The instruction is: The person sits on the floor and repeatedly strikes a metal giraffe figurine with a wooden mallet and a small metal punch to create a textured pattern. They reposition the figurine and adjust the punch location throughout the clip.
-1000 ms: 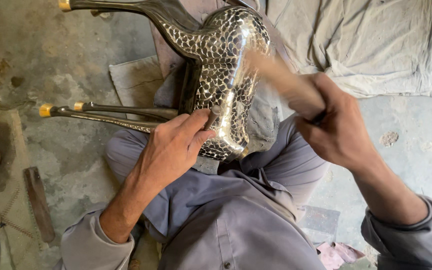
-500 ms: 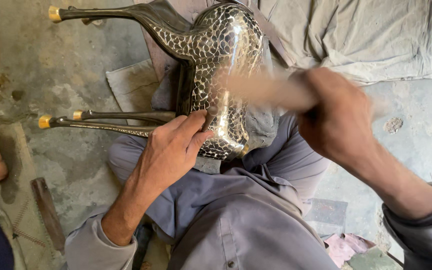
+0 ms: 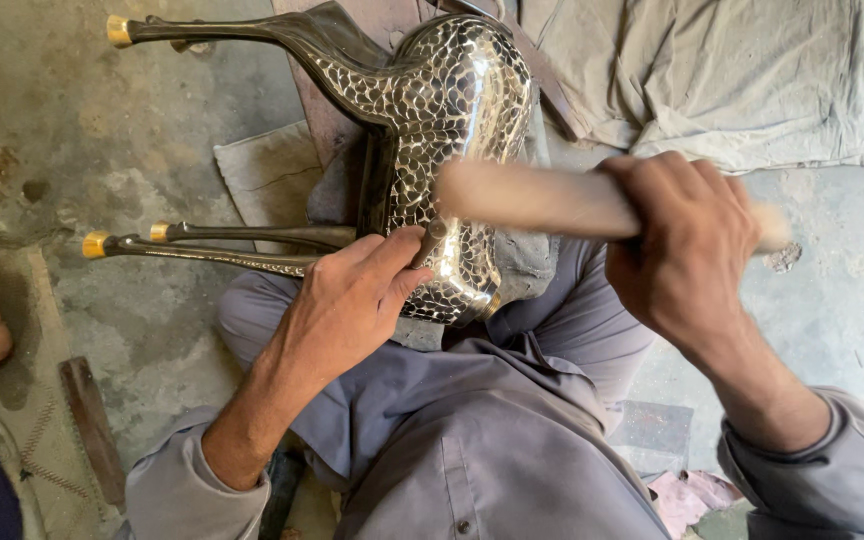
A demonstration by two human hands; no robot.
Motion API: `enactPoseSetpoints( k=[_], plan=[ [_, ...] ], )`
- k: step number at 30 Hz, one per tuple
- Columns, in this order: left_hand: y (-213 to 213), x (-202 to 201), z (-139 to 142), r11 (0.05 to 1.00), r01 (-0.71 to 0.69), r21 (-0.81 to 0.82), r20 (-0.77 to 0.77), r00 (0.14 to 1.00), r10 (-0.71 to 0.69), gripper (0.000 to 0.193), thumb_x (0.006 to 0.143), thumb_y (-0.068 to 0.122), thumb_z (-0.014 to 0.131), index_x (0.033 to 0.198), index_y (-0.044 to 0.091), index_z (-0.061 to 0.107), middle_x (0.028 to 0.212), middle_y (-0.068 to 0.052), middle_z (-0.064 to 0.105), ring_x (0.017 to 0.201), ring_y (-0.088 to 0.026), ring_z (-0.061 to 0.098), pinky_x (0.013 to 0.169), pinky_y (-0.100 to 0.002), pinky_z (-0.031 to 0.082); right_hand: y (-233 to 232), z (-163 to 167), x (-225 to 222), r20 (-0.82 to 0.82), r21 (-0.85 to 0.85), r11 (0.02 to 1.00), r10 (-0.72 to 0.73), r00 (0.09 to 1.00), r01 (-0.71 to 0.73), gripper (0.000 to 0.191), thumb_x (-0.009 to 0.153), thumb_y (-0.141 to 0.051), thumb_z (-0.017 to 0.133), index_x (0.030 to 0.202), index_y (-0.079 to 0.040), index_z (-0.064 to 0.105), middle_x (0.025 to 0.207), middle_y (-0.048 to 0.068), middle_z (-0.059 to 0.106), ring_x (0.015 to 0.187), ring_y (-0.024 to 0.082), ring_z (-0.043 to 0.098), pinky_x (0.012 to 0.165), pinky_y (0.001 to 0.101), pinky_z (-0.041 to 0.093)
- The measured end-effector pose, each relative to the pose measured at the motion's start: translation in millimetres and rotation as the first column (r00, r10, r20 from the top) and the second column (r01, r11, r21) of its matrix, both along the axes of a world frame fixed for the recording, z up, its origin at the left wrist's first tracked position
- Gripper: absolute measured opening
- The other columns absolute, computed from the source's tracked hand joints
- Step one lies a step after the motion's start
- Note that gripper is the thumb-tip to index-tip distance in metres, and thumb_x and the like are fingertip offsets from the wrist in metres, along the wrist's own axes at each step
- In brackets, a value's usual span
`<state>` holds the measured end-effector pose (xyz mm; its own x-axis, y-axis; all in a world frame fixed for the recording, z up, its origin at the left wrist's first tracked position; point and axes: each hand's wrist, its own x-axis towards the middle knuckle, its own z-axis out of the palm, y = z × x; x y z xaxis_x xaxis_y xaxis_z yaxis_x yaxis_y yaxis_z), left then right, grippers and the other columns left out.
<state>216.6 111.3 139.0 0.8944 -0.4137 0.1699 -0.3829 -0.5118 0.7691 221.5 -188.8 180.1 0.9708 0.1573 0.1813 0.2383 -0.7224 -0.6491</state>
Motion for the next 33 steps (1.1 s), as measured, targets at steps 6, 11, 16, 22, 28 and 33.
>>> enactPoseSetpoints(
  k=[6, 11, 16, 22, 28, 33],
  plan=[
    [1.1, 2.2, 2.6, 1.000, 0.026, 0.004, -0.014, 1.000, -0.026, 0.028, 0.098, 0.015, 0.070, 0.122, 0.004, 0.062, 0.091, -0.015, 0.069, 0.076, -0.036, 0.069, 0.062, -0.043, 0.055, 10.1, -3.2, -5.5, 0.180, -0.123, 0.992, 0.015, 0.984, 0.007, 0.029, 0.080, 0.009, 0.070, 0.108, 0.002, 0.065, 0.093, 0.017, 0.065, 0.086, 0.027, 0.063, 0.079, 0.0364, 0.050],
    [1.6, 2.8, 4.4, 0.999, 0.045, -0.018, -0.015, 0.999, -0.045, 0.027, 0.098, 0.015, 0.070, 0.121, 0.005, 0.061, 0.090, -0.015, 0.067, 0.077, -0.037, 0.069, 0.062, -0.044, 0.055, 18.6, 0.4, -17.2, -0.043, 0.096, 0.980, -0.170, 0.985, 0.173, 0.026, 0.084, -0.001, 0.071, 0.109, -0.005, 0.066, 0.093, 0.007, 0.068, 0.085, 0.023, 0.065, 0.077, 0.0362, 0.051],
    [4.0, 2.7, 4.2, 0.999, 0.054, -0.002, 0.017, 0.998, -0.054, 0.030, 0.097, 0.014, 0.072, 0.123, 0.004, 0.061, 0.089, -0.017, 0.066, 0.077, -0.040, 0.067, 0.062, -0.046, 0.053, 29.9, 6.2, -23.6, -0.146, 0.477, 0.847, -0.188, 0.971, 0.236, 0.028, 0.087, -0.004, 0.073, 0.113, -0.005, 0.062, 0.100, 0.008, 0.068, 0.088, 0.022, 0.066, 0.078, 0.0358, 0.053],
    [7.8, 4.2, 1.2, 0.997, 0.080, 0.024, -0.023, 0.997, -0.079, 0.031, 0.096, 0.014, 0.072, 0.123, 0.006, 0.060, 0.086, -0.017, 0.064, 0.076, -0.041, 0.066, 0.061, -0.047, 0.052, 35.8, 12.3, -24.1, -0.397, 0.514, 0.765, -0.189, 0.898, 0.388, 0.023, 0.082, -0.002, 0.072, 0.104, -0.002, 0.065, 0.085, 0.011, 0.067, 0.065, 0.027, 0.062, 0.058, 0.0400, 0.048],
    [11.8, 4.9, -2.2, 0.995, 0.096, 0.032, -0.047, 0.994, -0.094, 0.032, 0.097, 0.015, 0.072, 0.125, 0.008, 0.058, 0.084, -0.015, 0.063, 0.073, -0.039, 0.066, 0.057, -0.046, 0.052, 28.2, 0.7, -9.0, -0.176, 0.506, 0.857, -0.009, 0.984, 0.099, 0.031, 0.089, -0.001, 0.068, 0.117, -0.007, 0.056, 0.101, 0.011, 0.064, 0.088, 0.017, 0.065, 0.076, 0.0331, 0.054],
    [14.1, 6.4, -2.6, 0.995, 0.101, -0.001, -0.076, 0.992, -0.101, 0.035, 0.095, 0.013, 0.073, 0.127, 0.009, 0.058, 0.081, -0.015, 0.063, 0.068, -0.036, 0.066, 0.055, -0.044, 0.052, 14.0, 7.5, 0.9, -0.020, -0.201, 0.977, 0.071, 0.997, -0.074, 0.030, 0.087, 0.005, 0.066, 0.116, 0.001, 0.062, 0.095, 0.015, 0.067, 0.083, 0.023, 0.067, 0.074, 0.0356, 0.052]
  ],
)
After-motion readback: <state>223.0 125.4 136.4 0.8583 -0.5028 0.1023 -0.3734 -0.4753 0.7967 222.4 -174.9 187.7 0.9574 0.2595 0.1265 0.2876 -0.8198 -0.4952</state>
